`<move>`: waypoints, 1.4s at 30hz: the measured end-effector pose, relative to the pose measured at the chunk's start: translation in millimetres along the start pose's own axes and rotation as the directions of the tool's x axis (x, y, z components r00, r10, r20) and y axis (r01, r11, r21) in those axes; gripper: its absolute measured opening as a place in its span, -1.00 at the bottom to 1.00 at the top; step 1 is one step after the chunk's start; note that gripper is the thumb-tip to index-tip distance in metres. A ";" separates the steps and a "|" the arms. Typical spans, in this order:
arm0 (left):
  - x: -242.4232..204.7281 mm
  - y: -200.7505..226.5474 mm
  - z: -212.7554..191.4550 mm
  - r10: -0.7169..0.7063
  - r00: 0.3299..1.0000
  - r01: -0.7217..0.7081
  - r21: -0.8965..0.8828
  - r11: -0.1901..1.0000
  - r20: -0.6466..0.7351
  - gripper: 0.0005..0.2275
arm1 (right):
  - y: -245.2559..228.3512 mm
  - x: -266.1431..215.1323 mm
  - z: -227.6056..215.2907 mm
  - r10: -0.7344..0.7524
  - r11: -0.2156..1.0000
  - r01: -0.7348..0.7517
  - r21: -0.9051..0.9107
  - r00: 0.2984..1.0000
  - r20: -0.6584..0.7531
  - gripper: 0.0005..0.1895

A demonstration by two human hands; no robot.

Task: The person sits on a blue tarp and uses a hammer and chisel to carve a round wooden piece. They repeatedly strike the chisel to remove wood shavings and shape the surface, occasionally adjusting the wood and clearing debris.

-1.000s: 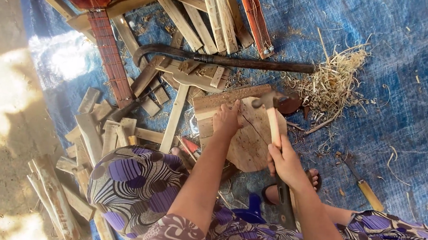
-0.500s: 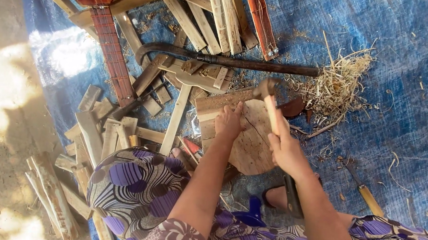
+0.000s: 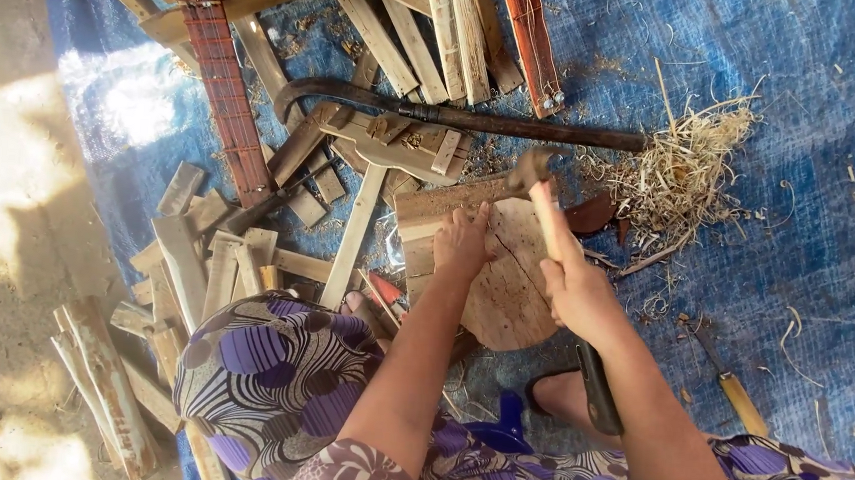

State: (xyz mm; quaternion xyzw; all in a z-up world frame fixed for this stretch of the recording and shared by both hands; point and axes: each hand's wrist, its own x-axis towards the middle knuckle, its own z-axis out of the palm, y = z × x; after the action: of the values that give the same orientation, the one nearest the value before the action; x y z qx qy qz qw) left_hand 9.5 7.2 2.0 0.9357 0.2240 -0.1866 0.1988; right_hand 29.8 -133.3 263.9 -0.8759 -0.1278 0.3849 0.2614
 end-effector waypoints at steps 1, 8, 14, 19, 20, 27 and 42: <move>-1.1 0.6 -4.3 -0.001 1.000 0.001 0.001 1.000 0.001 -0.09 | -0.9 -2.3 -0.5 -0.075 0.997 0.075 -0.011 0.994 -0.085 -0.31; -1.0 1.2 -4.8 0.006 1.000 -0.006 0.011 1.000 0.025 -0.09 | 45.6 32.9 35.0 -0.025 0.997 0.030 -0.076 0.997 0.068 -0.30; -8.2 2.1 -4.8 0.008 1.000 -0.008 -0.005 1.000 -0.015 -0.06 | -6.2 -10.9 1.0 -0.057 0.985 0.067 0.157 0.996 -0.069 -0.31; -9.8 3.8 -8.1 -0.002 1.000 0.002 -0.022 1.000 -0.006 -0.06 | -0.2 -12.1 -4.1 -0.205 0.952 0.263 0.155 0.928 -0.312 -0.32; -6.2 2.4 -3.7 0.000 1.000 0.000 -0.026 1.000 0.004 -0.07 | 4.6 -8.5 0.1 -0.239 0.940 0.309 0.145 0.899 -0.367 -0.33; -3.3 4.3 -7.9 0.025 0.999 -0.025 -0.010 1.000 -0.040 -0.08 | 103.2 33.2 44.5 -0.219 0.969 0.202 -0.144 0.970 -0.109 -0.26; 3.2 -3.1 5.5 0.041 0.999 -0.041 -0.011 0.999 0.005 -0.14 | 130.4 12.9 98.2 -0.470 0.881 0.434 -0.187 0.770 -0.431 -0.37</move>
State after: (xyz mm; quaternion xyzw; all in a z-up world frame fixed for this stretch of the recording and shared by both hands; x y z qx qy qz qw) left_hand 9.2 8.3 -5.0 0.9385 0.2054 -0.1837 0.2083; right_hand -31.4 -200.8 127.8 -0.8946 -0.2830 0.0847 0.3354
